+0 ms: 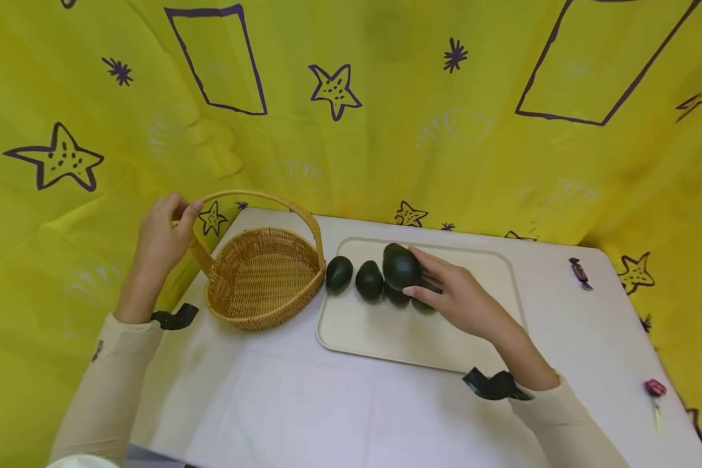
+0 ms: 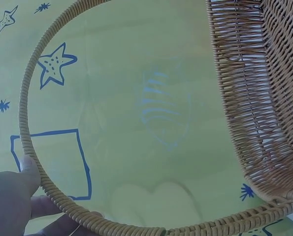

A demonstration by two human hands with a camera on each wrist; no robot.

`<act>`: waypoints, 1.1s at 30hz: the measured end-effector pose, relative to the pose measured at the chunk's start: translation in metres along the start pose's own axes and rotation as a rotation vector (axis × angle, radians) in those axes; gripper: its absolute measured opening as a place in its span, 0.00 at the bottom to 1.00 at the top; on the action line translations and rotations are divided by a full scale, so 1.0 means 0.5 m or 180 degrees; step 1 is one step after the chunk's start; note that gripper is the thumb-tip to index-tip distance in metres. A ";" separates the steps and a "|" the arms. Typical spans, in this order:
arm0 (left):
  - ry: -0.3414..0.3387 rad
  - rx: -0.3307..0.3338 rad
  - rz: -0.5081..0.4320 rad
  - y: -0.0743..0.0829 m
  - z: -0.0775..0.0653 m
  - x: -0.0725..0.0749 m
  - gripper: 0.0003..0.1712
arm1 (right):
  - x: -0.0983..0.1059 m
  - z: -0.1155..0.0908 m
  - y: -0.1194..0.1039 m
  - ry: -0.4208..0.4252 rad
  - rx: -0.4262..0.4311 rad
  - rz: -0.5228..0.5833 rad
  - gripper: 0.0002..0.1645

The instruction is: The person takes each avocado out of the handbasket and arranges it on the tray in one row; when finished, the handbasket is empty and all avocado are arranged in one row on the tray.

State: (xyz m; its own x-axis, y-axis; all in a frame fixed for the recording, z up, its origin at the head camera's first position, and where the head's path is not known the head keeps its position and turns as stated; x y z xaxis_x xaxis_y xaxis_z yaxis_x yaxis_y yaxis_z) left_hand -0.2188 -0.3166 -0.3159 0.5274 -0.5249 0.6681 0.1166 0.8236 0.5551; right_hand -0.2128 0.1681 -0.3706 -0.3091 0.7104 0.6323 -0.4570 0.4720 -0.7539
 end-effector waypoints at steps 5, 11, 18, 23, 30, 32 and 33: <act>0.0009 0.0016 0.0020 0.003 -0.005 0.003 0.26 | 0.058 -0.059 0.072 0.0143 -0.0397 -0.0302 0.47; -0.0018 -0.0019 0.0033 0.007 -0.005 0.001 0.26 | 0.106 -0.120 0.172 0.0247 -0.0777 -0.0631 0.50; -0.0001 -0.0022 0.0038 0.003 -0.003 -0.003 0.26 | 0.126 -0.162 0.254 0.0197 -0.0987 -0.0831 0.51; 0.0000 0.0028 0.0021 0.002 -0.003 -0.001 0.26 | 0.129 -0.169 0.290 0.0181 -0.1033 -0.0853 0.49; -0.0007 0.0059 0.0001 0.003 -0.003 0.002 0.27 | 0.113 -0.165 0.318 0.0207 -0.0930 -0.0870 0.48; -0.0009 0.0059 0.0013 0.004 -0.003 0.002 0.27 | 0.109 -0.163 0.320 0.0189 -0.0902 -0.0829 0.47; -0.0008 0.0062 0.0014 0.004 -0.003 0.003 0.27 | 0.107 -0.161 0.321 0.0170 -0.0905 -0.0808 0.47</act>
State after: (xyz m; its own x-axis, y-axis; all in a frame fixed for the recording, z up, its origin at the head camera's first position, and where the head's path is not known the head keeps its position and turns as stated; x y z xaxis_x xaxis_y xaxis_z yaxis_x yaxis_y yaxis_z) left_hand -0.2164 -0.3154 -0.3147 0.5258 -0.5218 0.6718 0.0978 0.8216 0.5616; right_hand -0.2354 0.3240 -0.4723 -0.1686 0.5750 0.8006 -0.2615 0.7570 -0.5988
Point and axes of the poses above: each hand's wrist, its own z-axis towards the middle knuckle, its own x-axis out of the back of the hand, y = z × x, the point moved 5 cm from there along z, towards the middle knuckle, and after that the axes turned 4 degrees about y, right-handed, at the moved point
